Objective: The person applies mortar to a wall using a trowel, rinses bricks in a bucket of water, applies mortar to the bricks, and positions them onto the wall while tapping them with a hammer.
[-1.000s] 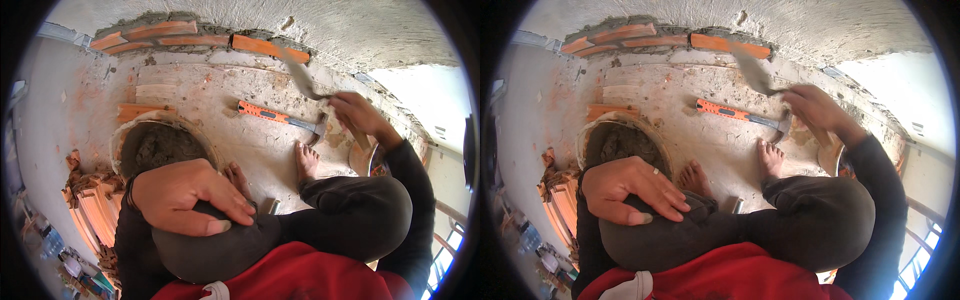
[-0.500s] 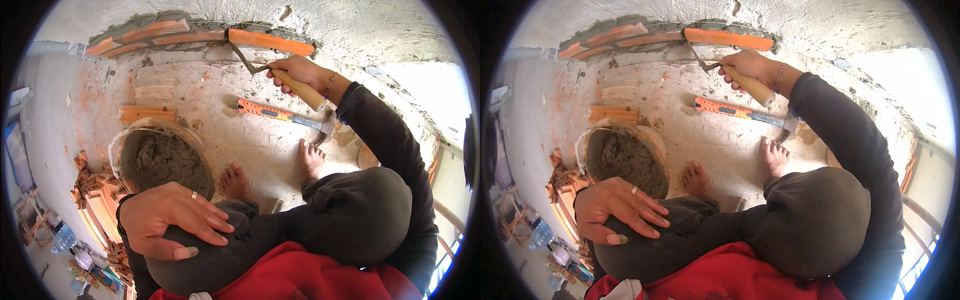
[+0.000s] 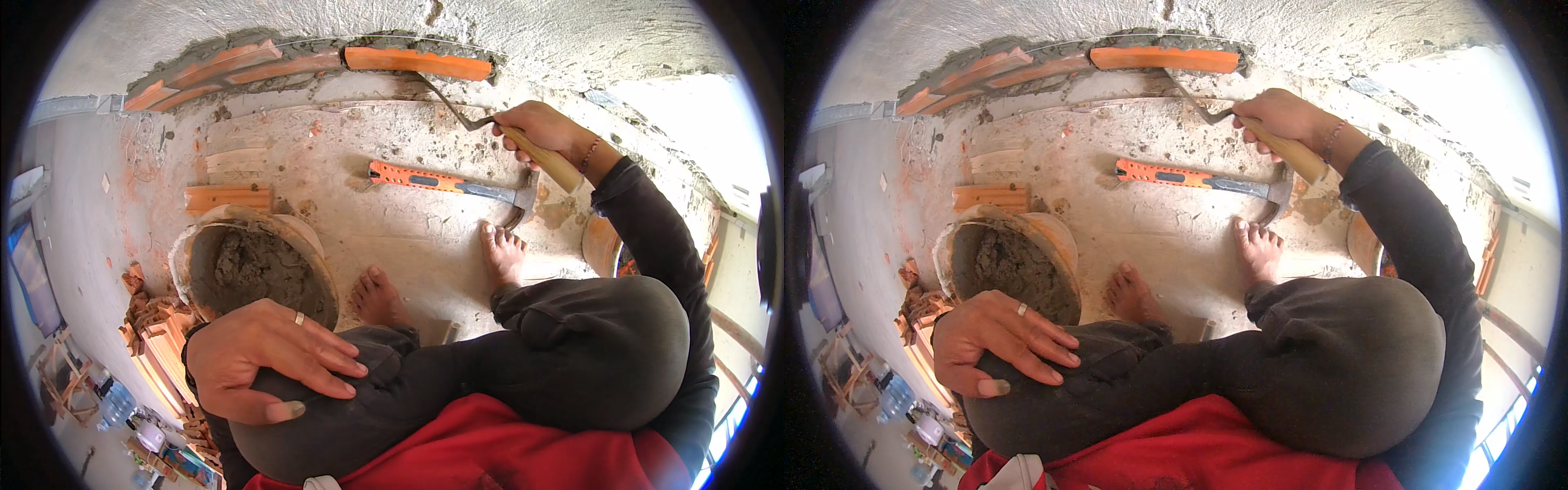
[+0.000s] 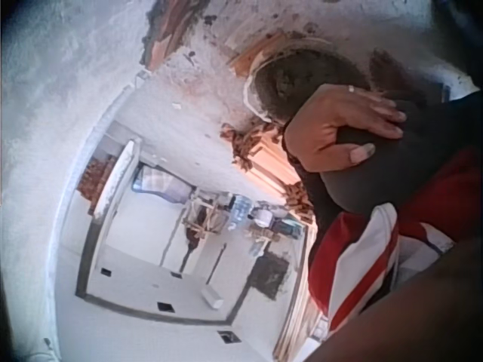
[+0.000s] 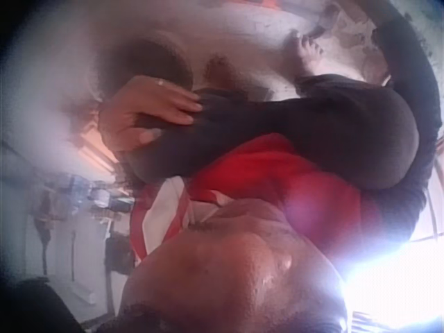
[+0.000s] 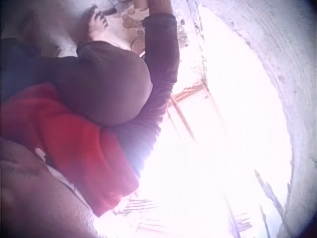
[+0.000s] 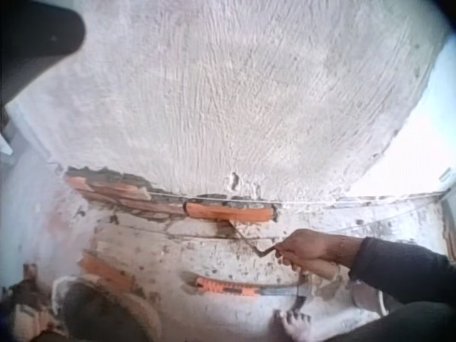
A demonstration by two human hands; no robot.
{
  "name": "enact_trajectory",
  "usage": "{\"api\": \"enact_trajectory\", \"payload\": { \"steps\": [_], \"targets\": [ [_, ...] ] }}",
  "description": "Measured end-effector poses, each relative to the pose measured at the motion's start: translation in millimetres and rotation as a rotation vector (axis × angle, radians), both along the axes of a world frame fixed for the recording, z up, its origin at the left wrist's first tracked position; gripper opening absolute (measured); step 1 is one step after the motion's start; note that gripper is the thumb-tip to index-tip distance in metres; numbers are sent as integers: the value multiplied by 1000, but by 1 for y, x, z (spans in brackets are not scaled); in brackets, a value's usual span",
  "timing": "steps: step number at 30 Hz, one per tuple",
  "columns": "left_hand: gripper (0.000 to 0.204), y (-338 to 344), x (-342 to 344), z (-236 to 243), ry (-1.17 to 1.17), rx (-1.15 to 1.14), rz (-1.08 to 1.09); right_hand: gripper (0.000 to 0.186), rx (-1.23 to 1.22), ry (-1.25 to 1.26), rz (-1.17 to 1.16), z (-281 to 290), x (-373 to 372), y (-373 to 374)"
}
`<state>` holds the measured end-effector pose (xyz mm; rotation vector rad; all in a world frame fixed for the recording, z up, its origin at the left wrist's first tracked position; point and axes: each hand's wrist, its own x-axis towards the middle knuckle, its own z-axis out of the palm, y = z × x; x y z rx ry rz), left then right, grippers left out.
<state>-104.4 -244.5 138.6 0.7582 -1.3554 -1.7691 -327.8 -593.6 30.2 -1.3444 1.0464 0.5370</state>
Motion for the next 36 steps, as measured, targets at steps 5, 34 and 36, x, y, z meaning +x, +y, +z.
{"api": "enact_trajectory", "payload": {
  "steps": [5, 34, 36],
  "targets": [
    [52, 0, -1, -1, -12, -16, 4, 32, -90, -15, 133, -11, -32, -22],
    [51, -2, -6, -1, -16, 18, 70, 23, -936, 2, 831, -32, -72, -70],
    [51, -3, -7, 1, -21, 9, 66, 23, -960, 2, 853, -32, -66, -71]
  ]
}}
